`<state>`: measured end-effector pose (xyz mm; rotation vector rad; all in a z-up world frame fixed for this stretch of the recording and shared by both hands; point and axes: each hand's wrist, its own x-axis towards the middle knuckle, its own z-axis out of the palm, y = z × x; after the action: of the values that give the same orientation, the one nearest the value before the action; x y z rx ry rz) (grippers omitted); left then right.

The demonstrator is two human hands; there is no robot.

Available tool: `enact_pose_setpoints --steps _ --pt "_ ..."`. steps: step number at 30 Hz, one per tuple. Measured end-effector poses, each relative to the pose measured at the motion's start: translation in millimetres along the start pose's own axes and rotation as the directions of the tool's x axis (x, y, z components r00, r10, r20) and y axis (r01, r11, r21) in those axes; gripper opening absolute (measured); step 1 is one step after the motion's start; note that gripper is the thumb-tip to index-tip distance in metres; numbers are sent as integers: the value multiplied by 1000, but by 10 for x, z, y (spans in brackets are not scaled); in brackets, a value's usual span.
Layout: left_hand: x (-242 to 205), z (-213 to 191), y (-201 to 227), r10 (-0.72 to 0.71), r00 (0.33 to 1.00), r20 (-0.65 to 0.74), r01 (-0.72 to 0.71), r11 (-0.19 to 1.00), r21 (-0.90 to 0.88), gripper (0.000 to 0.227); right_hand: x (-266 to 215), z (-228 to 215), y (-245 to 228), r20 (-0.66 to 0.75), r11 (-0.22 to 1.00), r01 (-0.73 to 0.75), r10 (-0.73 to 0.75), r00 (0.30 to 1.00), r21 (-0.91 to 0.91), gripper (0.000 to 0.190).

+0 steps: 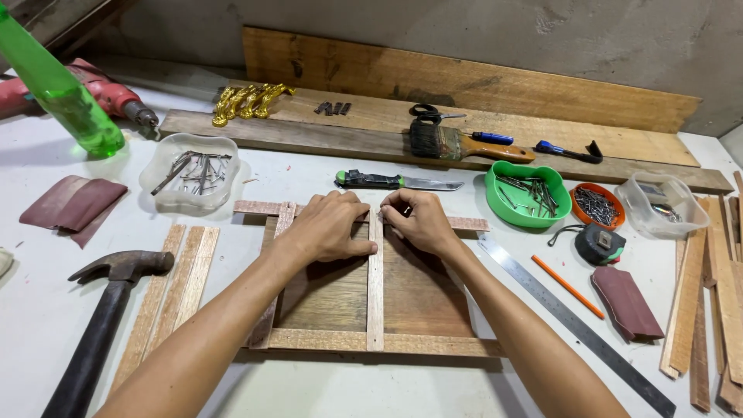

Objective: The person positions thin wooden strips across a plywood panel on a workbench and hammers nails through them, adding strips one at a time to build a slatted frame, occasionally reaching into a container of nails.

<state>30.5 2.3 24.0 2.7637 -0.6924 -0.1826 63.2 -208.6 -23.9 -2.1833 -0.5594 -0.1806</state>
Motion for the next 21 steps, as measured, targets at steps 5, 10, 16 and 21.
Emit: enact_pose_setpoints --steps 5,10,16,21 --pt "17 8 35 -46 999 20 46 999 -23 78 27 18 -2 31 999 -31 31 999 -24 18" --pt "28 28 69 -87 995 53 89 995 -43 76 35 34 27 36 998 -27 29 999 -58 17" --pt "37 48 65 -97 990 99 102 994 -43 72 12 59 55 23 996 43 -41 999 -78 15" --pt "39 82 52 -91 993 75 95 994 -49 73 -6 90 102 12 979 175 -175 984 -108 14"
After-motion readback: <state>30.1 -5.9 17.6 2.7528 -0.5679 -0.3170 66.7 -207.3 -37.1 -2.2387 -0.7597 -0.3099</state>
